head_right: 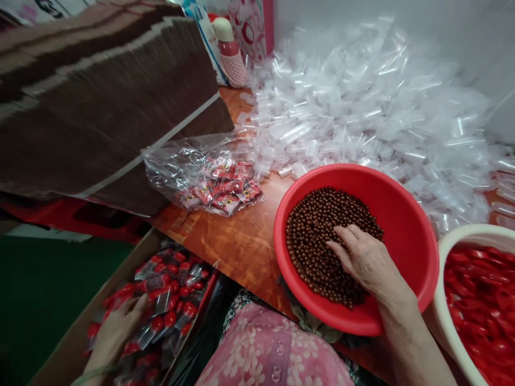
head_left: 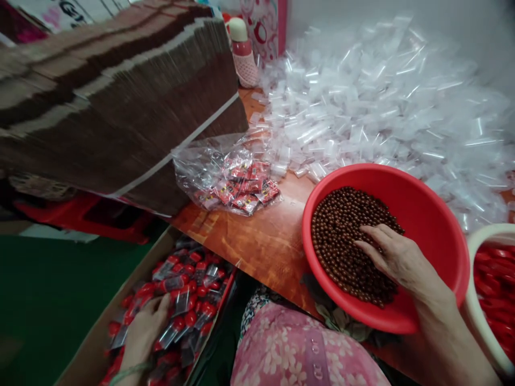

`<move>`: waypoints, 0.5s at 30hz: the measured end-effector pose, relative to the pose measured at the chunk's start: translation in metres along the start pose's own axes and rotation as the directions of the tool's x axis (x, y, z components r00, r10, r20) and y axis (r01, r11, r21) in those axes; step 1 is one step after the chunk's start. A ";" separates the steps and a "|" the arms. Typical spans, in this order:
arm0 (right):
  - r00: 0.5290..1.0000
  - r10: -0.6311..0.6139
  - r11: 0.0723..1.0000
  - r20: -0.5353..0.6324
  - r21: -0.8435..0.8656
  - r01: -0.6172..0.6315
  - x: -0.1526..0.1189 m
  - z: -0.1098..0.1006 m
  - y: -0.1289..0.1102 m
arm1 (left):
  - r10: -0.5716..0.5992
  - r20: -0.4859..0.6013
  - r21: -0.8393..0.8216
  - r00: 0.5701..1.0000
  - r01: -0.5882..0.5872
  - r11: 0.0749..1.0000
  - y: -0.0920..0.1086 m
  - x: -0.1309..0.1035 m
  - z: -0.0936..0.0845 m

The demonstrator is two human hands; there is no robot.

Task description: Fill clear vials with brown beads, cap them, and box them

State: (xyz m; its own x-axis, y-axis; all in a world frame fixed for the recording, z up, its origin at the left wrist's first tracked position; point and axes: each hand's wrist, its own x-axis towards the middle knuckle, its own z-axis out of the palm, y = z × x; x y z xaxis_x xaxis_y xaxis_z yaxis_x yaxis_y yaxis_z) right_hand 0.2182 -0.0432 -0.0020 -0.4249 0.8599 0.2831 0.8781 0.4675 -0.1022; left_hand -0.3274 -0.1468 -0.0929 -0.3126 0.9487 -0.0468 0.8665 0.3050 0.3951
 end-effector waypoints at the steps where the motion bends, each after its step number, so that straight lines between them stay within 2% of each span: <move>1: 1.000 -0.007 1.000 0.006 -0.002 0.007 0.000 0.001 0.001 | -0.044 -0.075 0.054 0.996 0.048 0.997 0.001 0.003 0.001; 3: 1.000 -0.011 1.000 0.018 -0.008 0.011 -0.002 0.002 0.002 | -0.034 -0.183 0.137 0.982 0.060 0.989 0.016 0.012 0.004; 6: 1.000 0.009 1.000 0.026 -0.020 -0.008 -0.005 0.003 0.004 | 0.085 -0.203 0.168 0.975 -0.051 0.985 0.063 0.032 0.005; 8: 0.998 0.023 1.000 0.052 -0.023 -0.022 -0.007 0.004 0.005 | 0.117 -0.143 0.074 0.983 -0.107 0.991 0.108 0.047 0.004; 10: 0.995 0.030 0.999 0.096 -0.026 -0.028 -0.008 0.006 0.006 | 0.135 -0.098 -0.095 0.986 -0.144 0.985 0.160 0.065 0.004; 11: 0.993 0.031 0.999 0.118 -0.030 -0.027 -0.007 0.006 0.007 | 0.184 -0.107 -0.182 0.977 -0.201 0.963 0.190 0.075 0.006; 12: 0.991 0.029 0.999 0.133 -0.033 -0.025 -0.007 0.007 0.007 | 0.277 -0.107 -0.258 0.955 -0.296 0.920 0.220 0.086 0.009; 13: 0.990 0.027 0.999 0.141 -0.033 -0.022 -0.006 0.006 0.007 | 0.391 -0.107 -0.314 0.914 -0.405 0.859 0.251 0.099 0.015; 15: 0.990 0.017 1.000 0.140 -0.019 -0.014 -0.007 0.004 0.008 | 0.587 -0.110 -0.334 0.802 -0.586 0.738 0.311 0.128 0.033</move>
State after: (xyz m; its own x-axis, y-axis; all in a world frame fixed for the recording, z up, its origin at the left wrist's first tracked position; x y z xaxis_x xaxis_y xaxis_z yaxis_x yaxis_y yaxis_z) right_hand 0.2269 -0.0447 -0.0088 -0.4370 0.8878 0.1447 0.8880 0.4514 -0.0878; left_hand -0.0852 0.0721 -0.0062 0.2148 0.9308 0.2956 0.6931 -0.3585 0.6254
